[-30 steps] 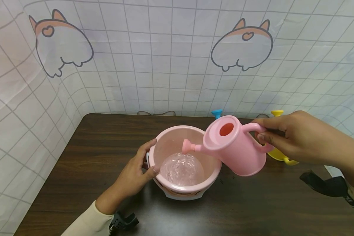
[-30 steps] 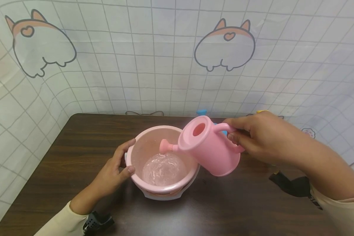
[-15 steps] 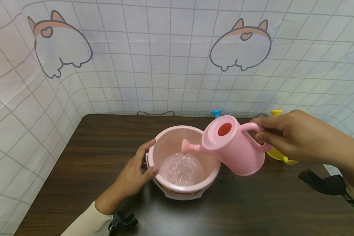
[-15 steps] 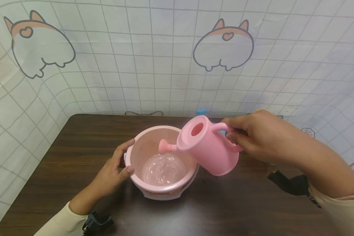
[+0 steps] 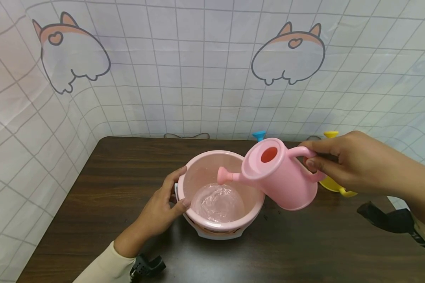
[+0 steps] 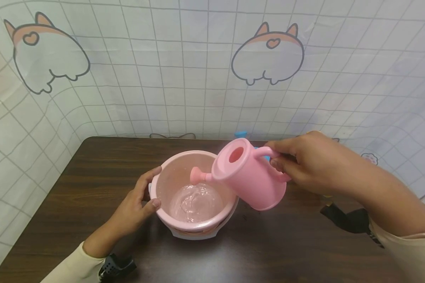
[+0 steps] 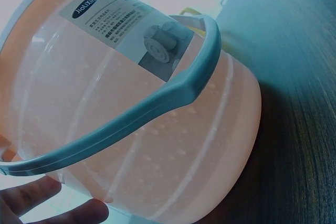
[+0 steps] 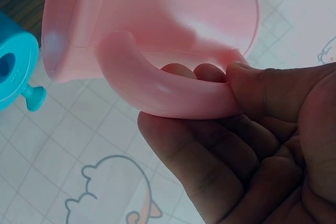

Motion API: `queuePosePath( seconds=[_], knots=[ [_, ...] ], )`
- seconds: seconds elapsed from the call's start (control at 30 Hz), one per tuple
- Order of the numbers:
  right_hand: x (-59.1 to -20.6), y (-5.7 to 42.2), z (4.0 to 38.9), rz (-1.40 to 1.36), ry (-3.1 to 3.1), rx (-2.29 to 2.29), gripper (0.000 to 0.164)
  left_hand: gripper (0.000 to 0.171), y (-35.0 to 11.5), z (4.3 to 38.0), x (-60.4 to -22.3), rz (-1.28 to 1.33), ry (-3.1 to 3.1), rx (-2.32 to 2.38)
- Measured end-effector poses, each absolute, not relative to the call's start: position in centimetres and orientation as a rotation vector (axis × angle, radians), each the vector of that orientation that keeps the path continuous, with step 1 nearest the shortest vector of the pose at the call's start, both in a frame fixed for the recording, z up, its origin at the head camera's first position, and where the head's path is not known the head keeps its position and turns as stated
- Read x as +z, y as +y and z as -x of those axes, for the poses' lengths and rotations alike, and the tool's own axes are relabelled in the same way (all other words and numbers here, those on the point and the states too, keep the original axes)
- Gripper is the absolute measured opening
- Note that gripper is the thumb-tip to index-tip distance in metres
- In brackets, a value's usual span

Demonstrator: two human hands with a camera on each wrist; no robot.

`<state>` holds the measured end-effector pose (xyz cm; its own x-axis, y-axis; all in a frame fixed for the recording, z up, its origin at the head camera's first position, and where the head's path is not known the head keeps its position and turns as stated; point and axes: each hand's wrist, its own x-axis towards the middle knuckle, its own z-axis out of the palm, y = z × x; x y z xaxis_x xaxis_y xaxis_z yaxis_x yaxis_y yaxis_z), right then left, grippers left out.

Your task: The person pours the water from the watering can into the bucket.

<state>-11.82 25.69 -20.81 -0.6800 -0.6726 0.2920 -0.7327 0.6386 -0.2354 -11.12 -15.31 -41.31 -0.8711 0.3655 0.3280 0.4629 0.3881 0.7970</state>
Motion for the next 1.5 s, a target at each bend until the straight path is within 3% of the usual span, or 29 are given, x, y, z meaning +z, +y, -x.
queuePosePath(
  seconds=[1.5],
  knots=[
    [-20.57,25.51,12.00,-1.111,-2.728,0.446,0.039,0.075,-15.29,11.20,-41.40,0.764,-2.520,-1.504]
  ],
)
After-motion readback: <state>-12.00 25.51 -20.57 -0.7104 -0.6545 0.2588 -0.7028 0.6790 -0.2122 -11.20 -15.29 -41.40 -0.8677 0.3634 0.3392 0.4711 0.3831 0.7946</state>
